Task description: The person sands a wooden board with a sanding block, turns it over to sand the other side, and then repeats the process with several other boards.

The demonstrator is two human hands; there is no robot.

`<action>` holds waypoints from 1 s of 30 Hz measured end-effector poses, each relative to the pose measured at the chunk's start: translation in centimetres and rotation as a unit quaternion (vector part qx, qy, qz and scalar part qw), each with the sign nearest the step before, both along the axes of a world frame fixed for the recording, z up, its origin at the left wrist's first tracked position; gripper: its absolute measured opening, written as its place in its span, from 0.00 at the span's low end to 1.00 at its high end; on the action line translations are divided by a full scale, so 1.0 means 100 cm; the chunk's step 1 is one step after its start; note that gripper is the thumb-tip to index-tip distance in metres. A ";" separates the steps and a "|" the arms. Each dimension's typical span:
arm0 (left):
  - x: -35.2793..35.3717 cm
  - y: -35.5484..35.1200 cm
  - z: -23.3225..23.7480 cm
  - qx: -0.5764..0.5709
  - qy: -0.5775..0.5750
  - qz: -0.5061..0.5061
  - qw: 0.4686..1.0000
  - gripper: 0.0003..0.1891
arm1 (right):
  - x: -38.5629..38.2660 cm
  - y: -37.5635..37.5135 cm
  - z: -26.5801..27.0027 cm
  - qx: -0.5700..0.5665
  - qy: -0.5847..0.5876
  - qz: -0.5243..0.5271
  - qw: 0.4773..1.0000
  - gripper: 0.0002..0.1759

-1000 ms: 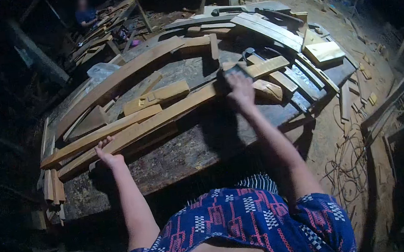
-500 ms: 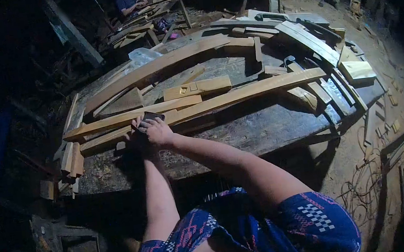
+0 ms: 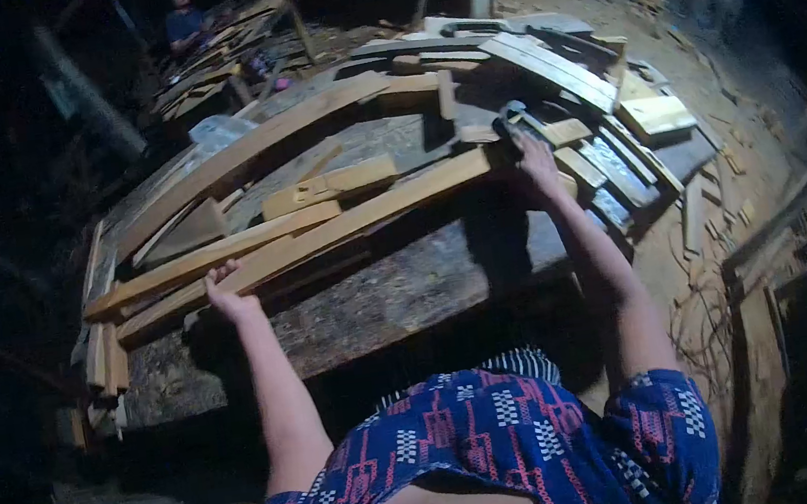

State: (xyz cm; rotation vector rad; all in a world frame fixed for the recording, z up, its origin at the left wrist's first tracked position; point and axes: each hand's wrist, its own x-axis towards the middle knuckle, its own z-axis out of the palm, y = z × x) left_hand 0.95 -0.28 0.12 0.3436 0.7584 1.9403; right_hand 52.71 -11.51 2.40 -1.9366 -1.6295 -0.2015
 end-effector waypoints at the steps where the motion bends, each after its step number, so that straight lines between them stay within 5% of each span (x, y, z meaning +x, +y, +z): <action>1: -0.001 -0.001 0.002 -0.006 0.014 -0.018 1.000 0.12 | 0.029 0.004 -0.023 0.024 -0.051 -0.085 0.995 0.28; 3: -0.013 0.013 -0.014 0.021 -0.009 -0.021 1.000 0.11 | 0.022 -0.002 -0.009 -0.071 -0.098 -0.129 0.984 0.28; 4: -0.006 0.007 -0.009 0.017 -0.005 -0.004 1.000 0.10 | 0.005 0.004 0.002 -0.106 0.011 -0.139 0.985 0.26; 6: -0.002 0.001 -0.002 0.003 0.005 0.014 1.000 0.09 | -0.042 0.018 -0.022 0.100 -0.039 -0.031 0.994 0.27; 7: -0.006 0.006 -0.003 -0.007 0.011 0.013 1.000 0.09 | -0.078 0.015 -0.006 0.022 -0.003 0.030 0.999 0.25; 9: -0.018 0.013 -0.012 0.004 0.016 -0.015 1.000 0.09 | -0.133 0.010 -0.005 0.098 0.005 0.162 0.982 0.21; 11: -0.013 0.008 -0.006 0.005 0.026 -0.024 0.999 0.09 | -0.168 0.001 -0.010 0.160 -0.042 0.153 0.974 0.21; 14: -0.009 0.006 -0.004 0.006 0.021 0.015 1.000 0.10 | -0.123 0.008 -0.011 0.105 -0.033 0.245 0.963 0.23; 19: -0.006 0.002 -0.001 -0.015 0.015 0.031 0.999 0.13 | 0.030 -0.020 0.031 -0.042 0.012 -0.031 0.999 0.30; 21: -0.008 0.003 -0.001 -0.024 0.018 0.027 0.999 0.14 | 0.115 0.001 -0.028 -0.006 -0.047 -0.179 0.983 0.31; 24: -0.008 0.004 -0.002 -0.021 0.023 0.020 0.999 0.15 | 0.105 -0.008 0.008 -0.088 0.085 -0.244 0.962 0.26; 30: -0.010 0.002 -0.002 -0.031 0.000 0.030 0.999 0.16 | 0.085 0.005 -0.021 -0.073 0.013 -0.254 0.964 0.29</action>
